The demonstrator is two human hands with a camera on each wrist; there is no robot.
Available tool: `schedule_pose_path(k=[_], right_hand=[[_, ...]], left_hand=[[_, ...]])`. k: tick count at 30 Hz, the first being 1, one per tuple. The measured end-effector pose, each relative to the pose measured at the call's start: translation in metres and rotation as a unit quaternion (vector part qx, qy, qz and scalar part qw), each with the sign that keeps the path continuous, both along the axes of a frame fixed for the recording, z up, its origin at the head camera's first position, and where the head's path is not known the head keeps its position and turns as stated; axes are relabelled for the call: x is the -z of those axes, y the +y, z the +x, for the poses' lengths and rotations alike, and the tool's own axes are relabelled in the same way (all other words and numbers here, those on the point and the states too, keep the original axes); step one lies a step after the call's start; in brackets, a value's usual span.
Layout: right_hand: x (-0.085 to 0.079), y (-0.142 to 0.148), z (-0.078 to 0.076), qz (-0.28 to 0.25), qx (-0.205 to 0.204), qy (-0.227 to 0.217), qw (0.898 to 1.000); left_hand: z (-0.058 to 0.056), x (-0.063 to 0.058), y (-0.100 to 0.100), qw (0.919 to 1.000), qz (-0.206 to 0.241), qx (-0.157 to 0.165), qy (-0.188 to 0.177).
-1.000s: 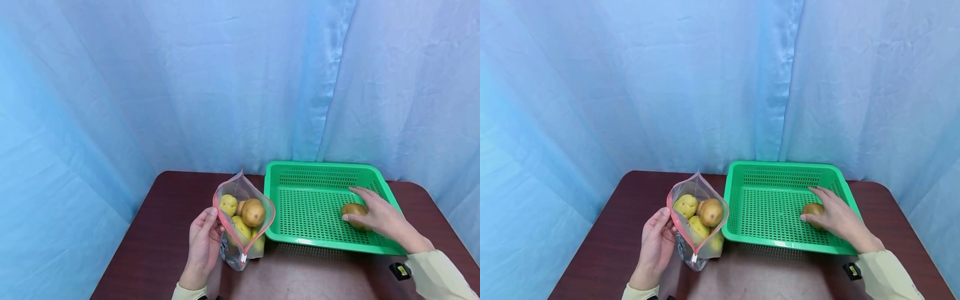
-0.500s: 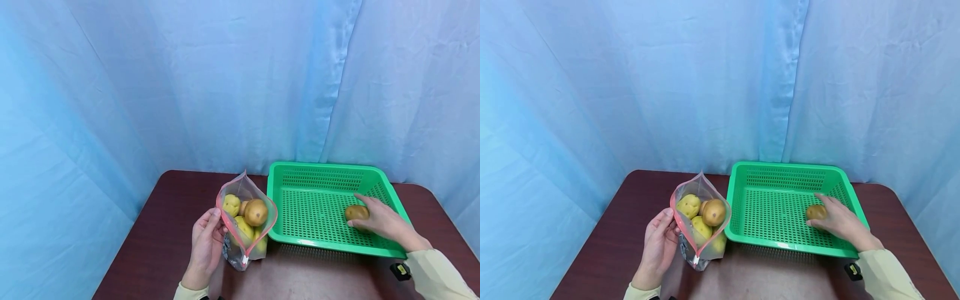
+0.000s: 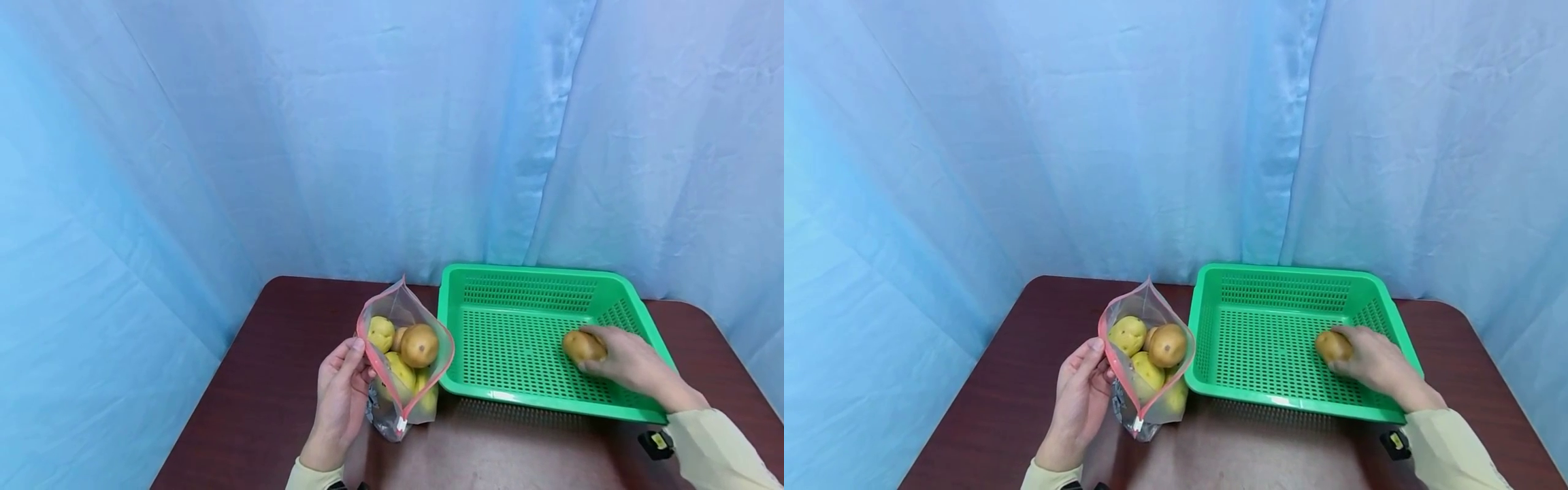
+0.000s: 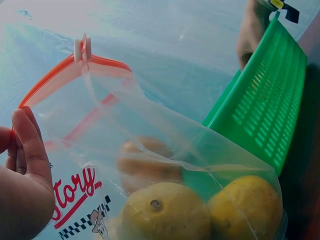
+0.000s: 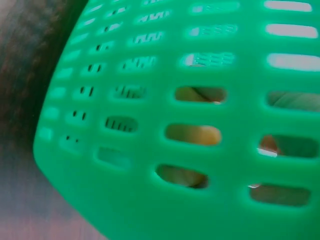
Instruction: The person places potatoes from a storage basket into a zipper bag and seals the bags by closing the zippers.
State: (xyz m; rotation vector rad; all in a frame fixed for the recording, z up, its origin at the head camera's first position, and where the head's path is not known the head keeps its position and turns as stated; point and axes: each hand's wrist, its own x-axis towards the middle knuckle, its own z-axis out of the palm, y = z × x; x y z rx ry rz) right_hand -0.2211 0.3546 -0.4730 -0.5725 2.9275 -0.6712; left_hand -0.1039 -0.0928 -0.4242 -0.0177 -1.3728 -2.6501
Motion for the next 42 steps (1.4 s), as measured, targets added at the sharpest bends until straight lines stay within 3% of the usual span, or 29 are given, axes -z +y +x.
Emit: schedule_pose_path(k=[10,16,28,42], right_hand=[[-0.021,-0.001,0.015,-0.041,0.026,0.008,0.999],[-0.034,-0.008,0.028,-0.063,0.041,0.064,0.995],[-0.053,-0.028,0.055,-0.112,0.047,0.176,0.977],[-0.081,-0.071,0.082,-0.201,0.044,0.223,0.953]], left_hand=[[0.000,-0.001,0.002,1.0000,0.002,0.002,0.003],[-0.001,-0.001,0.002,1.0000,0.002,0.003,0.003],[-0.002,-0.002,0.003,1.0000,-0.001,0.004,0.000],[-0.001,-0.002,0.004,1.0000,-0.002,-0.001,-0.004]])
